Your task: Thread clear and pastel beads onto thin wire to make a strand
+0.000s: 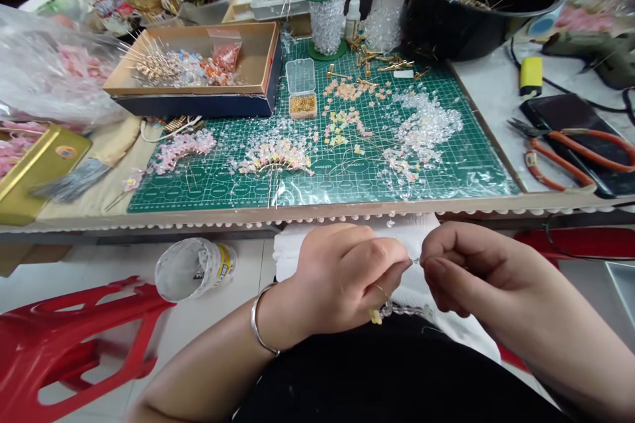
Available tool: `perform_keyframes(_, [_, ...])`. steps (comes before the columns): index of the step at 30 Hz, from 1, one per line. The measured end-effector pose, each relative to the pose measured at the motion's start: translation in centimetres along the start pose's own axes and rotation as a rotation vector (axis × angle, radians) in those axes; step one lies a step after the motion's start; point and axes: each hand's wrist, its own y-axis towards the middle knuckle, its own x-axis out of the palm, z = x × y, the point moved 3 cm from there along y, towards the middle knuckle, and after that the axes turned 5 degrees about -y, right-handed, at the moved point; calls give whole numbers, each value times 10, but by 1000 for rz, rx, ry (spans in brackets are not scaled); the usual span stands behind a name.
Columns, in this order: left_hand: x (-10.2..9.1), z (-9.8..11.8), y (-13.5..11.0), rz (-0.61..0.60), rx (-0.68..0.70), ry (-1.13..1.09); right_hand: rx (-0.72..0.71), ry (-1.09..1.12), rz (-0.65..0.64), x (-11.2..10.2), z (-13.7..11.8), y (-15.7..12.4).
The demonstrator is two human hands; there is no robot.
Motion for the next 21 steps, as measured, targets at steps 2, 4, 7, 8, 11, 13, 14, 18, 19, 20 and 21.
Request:
perform_keyframes(2, [0,1,1,-13,-9,-25,-7,-6,24,1,0,0])
perform_keyframes(4, [-1,2,2,-40,-6,-30,-27,-33,49,2,-2,-1])
perform_keyframes(7, [-1,5,2,-104,-18,25,-47,-116,101,2,-2,-1])
perform_keyframes(8, [-1,5,2,-116,-30,40,-49,-136,114,2,-2,-1])
perform_keyframes(11, [-1,7,3,-120,-73,17,-47,-162,114,3,-1,-1])
perform_keyframes(13, [-1,8,4,-117,-105,-46,-45,-168,108,3,-1,-2])
perform_keyframes(14, [-2,8,4,-123,-130,-81,-42,-174,104,3,-1,-2])
perform_keyframes(18, [-4,7,6,-122,-257,-208,-36,-198,112,2,-1,-4])
perform_keyframes(19, [-5,7,6,-123,-295,-236,-40,-209,115,2,-2,-4])
perform_keyframes(20, [-5,6,6,-128,-335,-262,-53,-226,118,2,-2,-5])
perform_keyframes(21, [-5,5,6,-139,-377,-284,-71,-255,124,1,-3,-5])
